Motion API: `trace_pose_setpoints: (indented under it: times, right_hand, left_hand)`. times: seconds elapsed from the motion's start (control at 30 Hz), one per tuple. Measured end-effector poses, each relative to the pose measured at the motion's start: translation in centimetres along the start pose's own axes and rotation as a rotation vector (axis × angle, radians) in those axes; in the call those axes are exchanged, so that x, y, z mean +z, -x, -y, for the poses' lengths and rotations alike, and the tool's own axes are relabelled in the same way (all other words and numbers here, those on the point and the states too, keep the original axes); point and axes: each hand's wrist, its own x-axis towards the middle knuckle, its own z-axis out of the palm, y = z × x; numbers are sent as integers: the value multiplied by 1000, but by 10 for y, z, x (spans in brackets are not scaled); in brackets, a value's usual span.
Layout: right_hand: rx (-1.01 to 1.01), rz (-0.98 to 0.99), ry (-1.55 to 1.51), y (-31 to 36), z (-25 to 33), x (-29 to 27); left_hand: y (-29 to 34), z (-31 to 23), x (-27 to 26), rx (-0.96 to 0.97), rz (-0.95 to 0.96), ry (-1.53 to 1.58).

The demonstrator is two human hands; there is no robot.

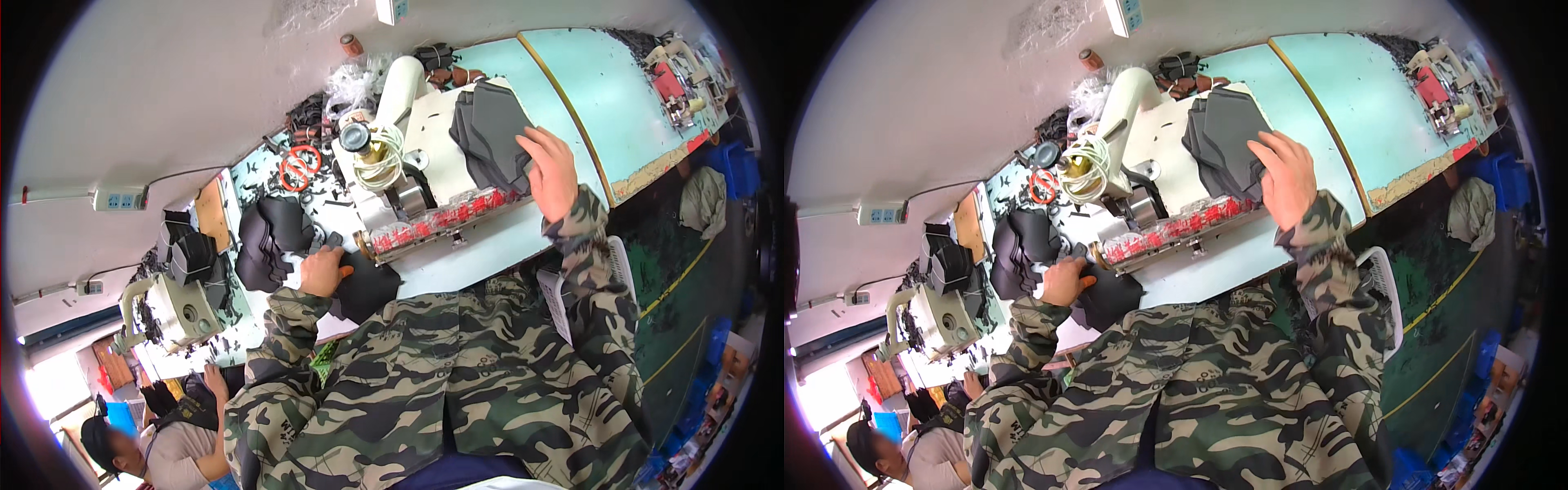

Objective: Skiving the edges of leather shoe components using an industrial machine.

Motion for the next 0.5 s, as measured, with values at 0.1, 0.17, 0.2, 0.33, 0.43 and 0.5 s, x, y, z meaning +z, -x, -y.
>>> trace_pose_setpoints:
  times: [0.1, 0.17, 0.2, 0.33, 0.43, 0.5]
  right_hand:
    - [193, -46, -587, 11, 49, -7]
    - [222, 141, -908, 21, 79, -3]
    - [201, 242, -1045, 26, 91, 2]
    - [46, 614, -1337, 40, 116, 23]
    - [-66, 676, -1459, 45, 120, 30]
    - [100, 871, -1517, 36, 122, 31]
  left_hand:
    - [7, -6, 2, 16, -109, -66]
    - [5, -5, 1, 79, -184, -135]
    - [5, -2, 0, 106, -165, -164]
    - [12, -11, -61, 89, 404, 301]
    - [4, -38, -118, 234, 654, 946]
    - [4, -47, -129, 180, 538, 1054]
